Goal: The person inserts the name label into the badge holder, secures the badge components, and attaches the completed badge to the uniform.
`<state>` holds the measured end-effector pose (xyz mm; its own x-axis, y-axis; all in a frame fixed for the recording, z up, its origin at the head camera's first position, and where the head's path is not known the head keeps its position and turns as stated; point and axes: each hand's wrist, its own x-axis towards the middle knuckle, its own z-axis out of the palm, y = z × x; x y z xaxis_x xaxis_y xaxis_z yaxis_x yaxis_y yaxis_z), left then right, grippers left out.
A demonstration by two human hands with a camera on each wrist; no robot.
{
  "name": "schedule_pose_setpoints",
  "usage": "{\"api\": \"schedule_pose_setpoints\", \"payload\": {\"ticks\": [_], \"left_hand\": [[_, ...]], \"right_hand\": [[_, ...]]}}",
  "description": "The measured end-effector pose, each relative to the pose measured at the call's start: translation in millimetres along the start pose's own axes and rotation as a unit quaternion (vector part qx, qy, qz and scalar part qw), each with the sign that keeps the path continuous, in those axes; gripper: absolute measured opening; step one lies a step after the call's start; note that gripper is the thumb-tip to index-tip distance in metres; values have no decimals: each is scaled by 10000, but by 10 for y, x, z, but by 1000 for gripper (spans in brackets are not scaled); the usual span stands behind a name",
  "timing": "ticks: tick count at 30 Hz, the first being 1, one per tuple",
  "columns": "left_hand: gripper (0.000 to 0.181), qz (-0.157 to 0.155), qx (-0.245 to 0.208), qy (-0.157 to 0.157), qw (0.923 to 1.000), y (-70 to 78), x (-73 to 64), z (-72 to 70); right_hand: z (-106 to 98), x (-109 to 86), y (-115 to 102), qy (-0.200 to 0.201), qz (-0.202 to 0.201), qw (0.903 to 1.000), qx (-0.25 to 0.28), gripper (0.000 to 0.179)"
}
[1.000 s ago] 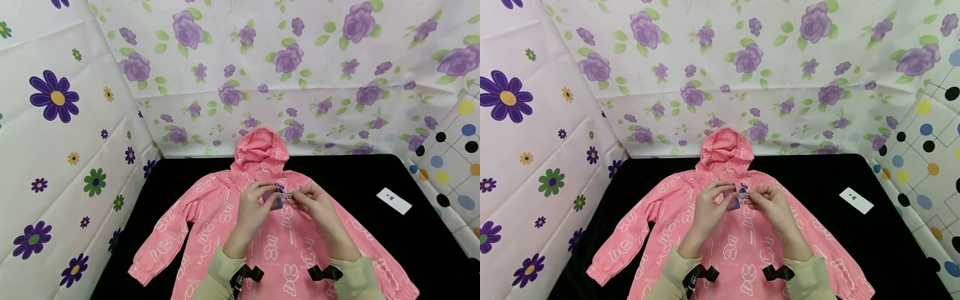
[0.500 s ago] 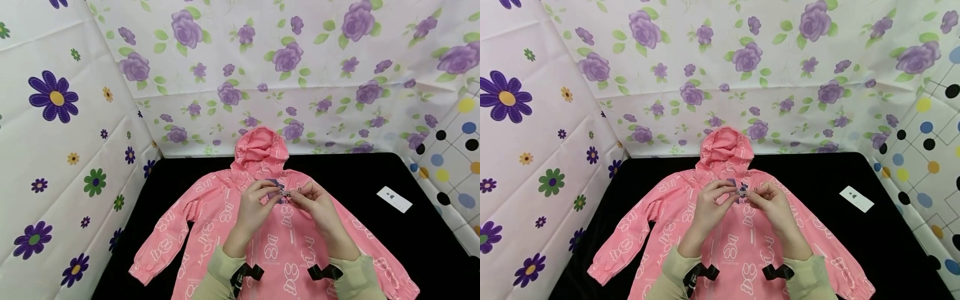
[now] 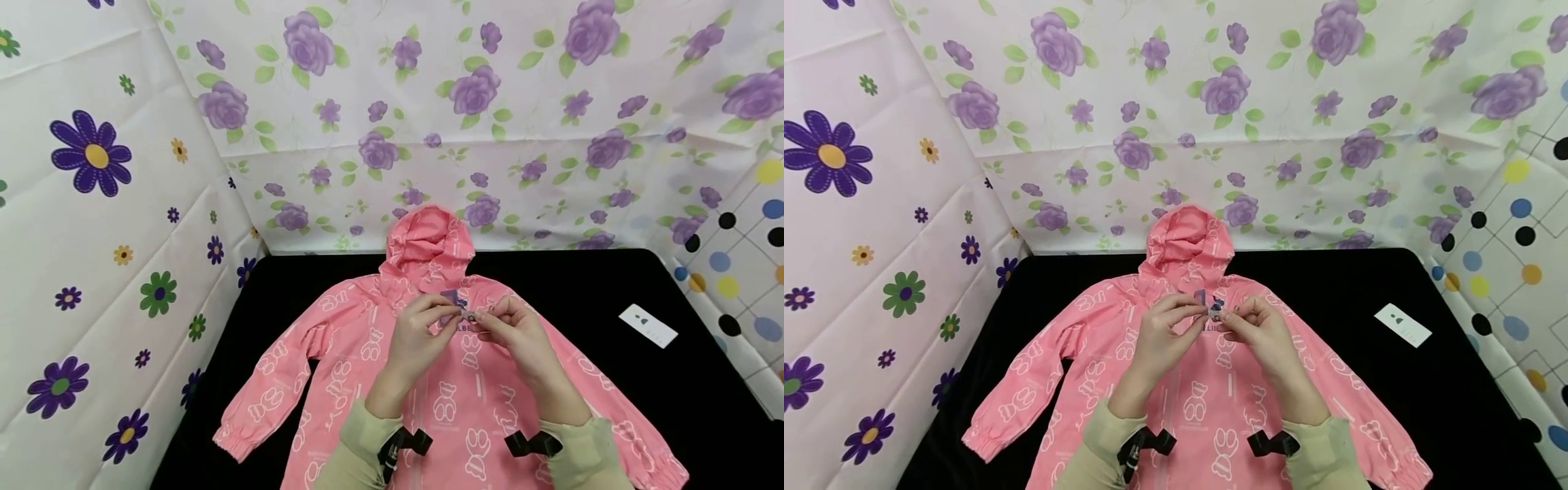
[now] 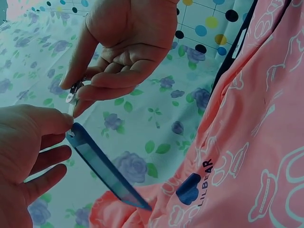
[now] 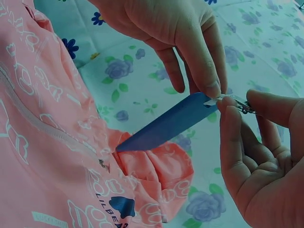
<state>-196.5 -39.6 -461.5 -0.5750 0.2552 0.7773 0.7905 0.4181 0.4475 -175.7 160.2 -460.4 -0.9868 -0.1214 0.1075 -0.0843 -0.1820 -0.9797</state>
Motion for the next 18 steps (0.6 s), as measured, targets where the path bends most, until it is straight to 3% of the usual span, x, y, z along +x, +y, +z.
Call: {"api": "schedule_pose_setpoints", "payload": {"ticks": [10,18], "left_hand": [[15,-30,-87,-96,9999,-11,-13,25],[11,92,104,-187,9997,-36,21,-50]], "right_hand": [[-49,-26,-22,-323,-147,9977,-579,26],[-38,-16,-47,-407,-237,9954,-838,23]]}}
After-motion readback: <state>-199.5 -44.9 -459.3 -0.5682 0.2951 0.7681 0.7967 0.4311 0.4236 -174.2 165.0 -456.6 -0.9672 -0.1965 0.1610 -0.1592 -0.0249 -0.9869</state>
